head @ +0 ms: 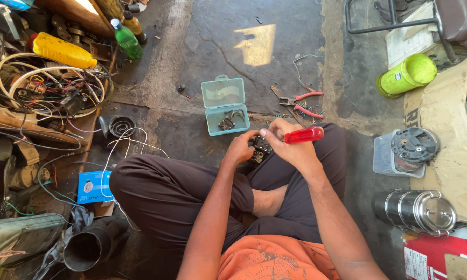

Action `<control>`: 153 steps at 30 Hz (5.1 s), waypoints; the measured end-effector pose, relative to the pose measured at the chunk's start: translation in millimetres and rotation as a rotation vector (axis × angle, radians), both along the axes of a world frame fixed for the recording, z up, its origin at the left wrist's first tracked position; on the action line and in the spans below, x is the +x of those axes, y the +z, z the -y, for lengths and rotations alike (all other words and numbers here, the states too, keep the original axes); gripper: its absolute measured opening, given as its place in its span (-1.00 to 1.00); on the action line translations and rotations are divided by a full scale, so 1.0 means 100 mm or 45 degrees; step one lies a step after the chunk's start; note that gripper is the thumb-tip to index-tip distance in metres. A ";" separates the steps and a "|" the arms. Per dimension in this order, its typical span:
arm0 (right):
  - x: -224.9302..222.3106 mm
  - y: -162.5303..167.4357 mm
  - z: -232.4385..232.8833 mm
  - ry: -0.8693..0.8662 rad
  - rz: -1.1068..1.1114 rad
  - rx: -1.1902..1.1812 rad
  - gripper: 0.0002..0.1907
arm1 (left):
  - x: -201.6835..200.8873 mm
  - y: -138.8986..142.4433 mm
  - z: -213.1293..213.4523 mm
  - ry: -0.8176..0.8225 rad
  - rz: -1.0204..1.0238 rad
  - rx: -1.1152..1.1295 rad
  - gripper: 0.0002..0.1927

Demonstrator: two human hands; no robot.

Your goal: The person sits on the floor and uses a red-handled screwdriver to tighten screws on a small black electrical component held in their left hand. They repeatedly adjust the component and apply the screwdriver to different screw terminals.

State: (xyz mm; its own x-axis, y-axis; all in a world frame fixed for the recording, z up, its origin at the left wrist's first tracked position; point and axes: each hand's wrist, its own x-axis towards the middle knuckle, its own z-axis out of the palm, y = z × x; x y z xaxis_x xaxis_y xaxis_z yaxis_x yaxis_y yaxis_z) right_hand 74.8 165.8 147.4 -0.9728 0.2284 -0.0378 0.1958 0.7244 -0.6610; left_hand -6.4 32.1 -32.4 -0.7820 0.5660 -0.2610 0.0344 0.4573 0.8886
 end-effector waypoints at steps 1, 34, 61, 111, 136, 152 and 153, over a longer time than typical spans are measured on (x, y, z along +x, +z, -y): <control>0.00 0.03 0.02 -0.064 0.084 0.066 -0.75 | 0.00 -0.02 0.00 0.004 0.023 -0.010 -0.39; 0.01 -0.03 0.04 -0.112 0.091 0.070 -0.73 | 0.04 0.03 -0.05 0.124 -0.135 -0.001 -0.73; -1.06 -0.46 -0.74 0.104 0.279 0.953 -0.63 | 0.42 0.09 -0.31 0.420 -0.420 -0.217 -0.32; -0.37 -0.84 -0.37 0.512 0.001 0.368 -0.38 | 0.24 -0.23 -0.37 0.518 -0.075 0.014 -0.45; -0.37 -0.96 -0.45 0.533 -0.078 0.357 -0.46 | 0.20 -0.26 -0.31 0.492 -0.004 0.044 -0.45; -0.40 -0.94 -0.50 0.516 -0.176 0.201 -0.49 | 0.16 -0.24 -0.27 0.502 0.026 -0.031 -0.52; -0.41 -0.92 -0.51 0.507 -0.213 0.183 -0.50 | 0.14 -0.20 -0.24 0.526 0.019 -0.039 -0.56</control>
State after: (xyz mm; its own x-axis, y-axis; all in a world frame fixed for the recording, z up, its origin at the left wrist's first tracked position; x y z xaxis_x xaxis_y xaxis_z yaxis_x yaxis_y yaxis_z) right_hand 33.9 217.1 55.1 -0.9760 -0.1733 0.1317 -0.2174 0.8085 -0.5469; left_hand 7.9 56.2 -52.8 -0.9379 0.1968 -0.2857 -0.1703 0.4564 0.8733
